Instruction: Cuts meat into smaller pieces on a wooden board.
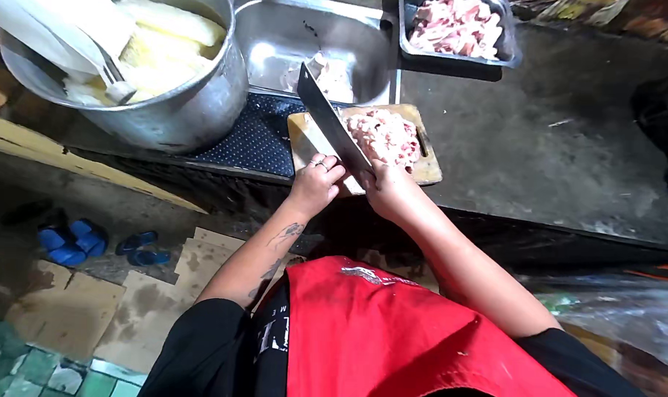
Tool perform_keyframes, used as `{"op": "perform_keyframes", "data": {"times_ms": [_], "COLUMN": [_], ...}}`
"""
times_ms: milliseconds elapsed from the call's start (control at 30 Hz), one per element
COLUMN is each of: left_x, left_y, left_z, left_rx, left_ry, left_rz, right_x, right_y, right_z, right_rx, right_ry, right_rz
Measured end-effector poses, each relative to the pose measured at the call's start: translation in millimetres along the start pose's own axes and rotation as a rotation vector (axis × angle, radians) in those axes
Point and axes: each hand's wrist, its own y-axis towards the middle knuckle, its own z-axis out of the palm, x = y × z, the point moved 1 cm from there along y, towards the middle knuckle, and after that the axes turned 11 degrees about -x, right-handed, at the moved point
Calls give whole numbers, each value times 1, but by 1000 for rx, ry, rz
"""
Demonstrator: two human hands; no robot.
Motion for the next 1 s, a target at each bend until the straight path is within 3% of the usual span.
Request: {"op": "perform_keyframes", "data": {"times_ms": [367, 633, 800, 1000], "left_x": [4, 11, 14, 13], "left_y": [1, 4, -5, -13], "left_z": [-2, -3, -5, -5], "left_rx": [-17, -39, -88, -146], "left_ry": [-84, -111, -180, -185], "left_rz": [-23, -47, -84, -81], "right_x": [-28, 0, -22, -12], "right_y": [-65, 8, 7, -6], "right_z": [-14, 7, 4, -2], "right_rx": [136, 67, 72, -209], "right_ry": [-11, 84, 390, 217], "right_rz": [89, 73, 172, -33]}}
